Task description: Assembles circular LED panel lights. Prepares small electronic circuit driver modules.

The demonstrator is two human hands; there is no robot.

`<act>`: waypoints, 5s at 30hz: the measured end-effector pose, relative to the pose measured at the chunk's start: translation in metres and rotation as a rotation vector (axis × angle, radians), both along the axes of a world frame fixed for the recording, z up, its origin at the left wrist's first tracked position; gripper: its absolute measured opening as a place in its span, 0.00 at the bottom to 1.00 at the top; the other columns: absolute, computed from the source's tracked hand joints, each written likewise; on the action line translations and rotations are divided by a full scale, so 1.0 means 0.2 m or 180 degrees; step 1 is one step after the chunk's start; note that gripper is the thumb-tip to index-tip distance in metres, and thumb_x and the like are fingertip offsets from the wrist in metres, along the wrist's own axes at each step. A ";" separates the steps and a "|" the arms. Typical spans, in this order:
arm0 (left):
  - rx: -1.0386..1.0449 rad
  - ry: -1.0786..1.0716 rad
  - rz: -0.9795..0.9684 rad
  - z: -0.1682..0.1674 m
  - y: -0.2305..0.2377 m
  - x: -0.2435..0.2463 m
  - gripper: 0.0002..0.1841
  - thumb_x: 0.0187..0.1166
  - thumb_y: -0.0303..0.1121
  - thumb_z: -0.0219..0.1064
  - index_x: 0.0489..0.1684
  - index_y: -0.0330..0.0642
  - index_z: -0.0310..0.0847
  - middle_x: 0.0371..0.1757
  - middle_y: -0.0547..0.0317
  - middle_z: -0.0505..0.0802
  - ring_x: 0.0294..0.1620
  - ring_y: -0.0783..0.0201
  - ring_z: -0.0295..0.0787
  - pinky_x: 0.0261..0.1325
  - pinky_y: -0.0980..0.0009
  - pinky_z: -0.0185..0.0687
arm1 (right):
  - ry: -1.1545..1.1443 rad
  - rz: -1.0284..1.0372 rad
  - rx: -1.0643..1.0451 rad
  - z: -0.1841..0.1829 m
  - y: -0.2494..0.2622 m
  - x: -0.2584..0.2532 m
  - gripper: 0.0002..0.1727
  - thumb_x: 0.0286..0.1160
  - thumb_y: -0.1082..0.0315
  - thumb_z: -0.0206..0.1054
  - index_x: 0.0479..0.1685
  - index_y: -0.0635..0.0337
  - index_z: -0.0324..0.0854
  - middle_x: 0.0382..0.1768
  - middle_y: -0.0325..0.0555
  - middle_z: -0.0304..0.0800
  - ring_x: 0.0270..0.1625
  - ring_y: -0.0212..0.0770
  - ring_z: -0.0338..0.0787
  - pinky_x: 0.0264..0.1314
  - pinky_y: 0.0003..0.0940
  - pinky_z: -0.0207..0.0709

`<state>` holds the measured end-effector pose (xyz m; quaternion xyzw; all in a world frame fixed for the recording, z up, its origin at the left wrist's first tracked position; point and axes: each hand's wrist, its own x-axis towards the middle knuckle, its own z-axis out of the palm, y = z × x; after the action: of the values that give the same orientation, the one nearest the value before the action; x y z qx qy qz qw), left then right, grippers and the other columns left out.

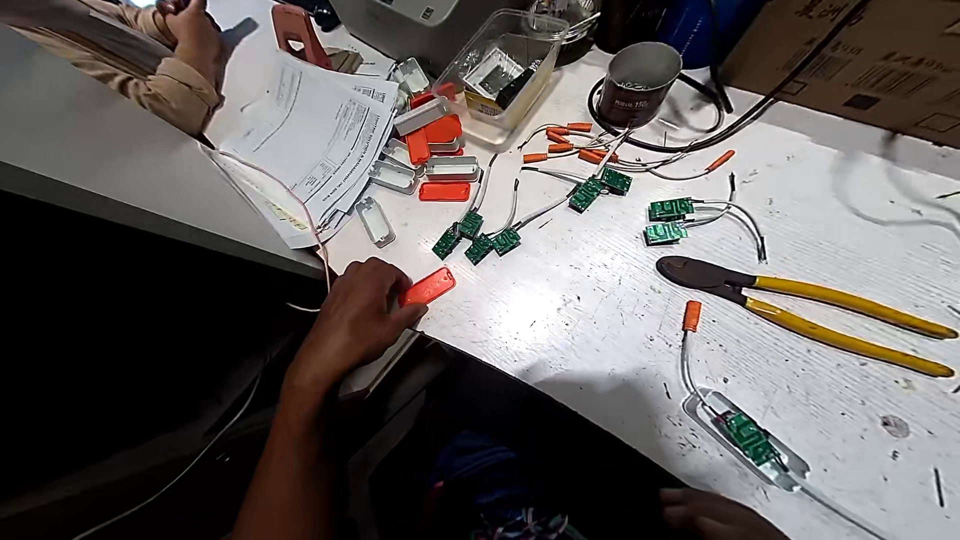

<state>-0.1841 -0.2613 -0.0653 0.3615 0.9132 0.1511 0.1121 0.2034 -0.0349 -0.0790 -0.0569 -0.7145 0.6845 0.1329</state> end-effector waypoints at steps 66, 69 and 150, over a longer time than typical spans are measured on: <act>0.1984 0.0369 -0.2800 -0.28 0.89 0.70 0.08 0.81 0.36 0.67 0.39 0.54 0.95 0.70 0.50 0.90 0.84 0.41 0.71 0.83 0.40 0.64 | -0.0657 -0.2181 0.2415 -0.06 0.12 -0.11 0.08 0.74 0.61 0.74 0.45 0.51 0.94 0.55 0.40 0.95 0.61 0.37 0.88 0.64 0.35 0.81; 0.2023 0.0468 -0.2885 -0.28 0.89 0.69 0.07 0.80 0.34 0.67 0.36 0.52 0.93 0.66 0.52 0.91 0.83 0.43 0.73 0.84 0.40 0.63 | -0.0660 -0.2250 0.2241 -0.05 0.12 -0.10 0.08 0.72 0.62 0.75 0.43 0.53 0.94 0.54 0.41 0.95 0.60 0.37 0.88 0.63 0.32 0.81; 0.1812 -0.0428 -0.3357 -0.24 0.91 0.66 0.13 0.77 0.46 0.74 0.48 0.49 0.93 0.40 0.64 0.94 0.64 0.59 0.86 0.89 0.34 0.48 | -0.0371 -0.1075 0.2845 -0.08 0.33 -0.05 0.17 0.84 0.52 0.67 0.53 0.56 0.92 0.49 0.43 0.94 0.50 0.37 0.89 0.57 0.38 0.76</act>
<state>-0.0520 -0.0800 -0.1131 0.7711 0.5254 0.3362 0.1282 0.1929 0.0307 -0.0942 -0.1477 -0.9258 0.2749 0.2134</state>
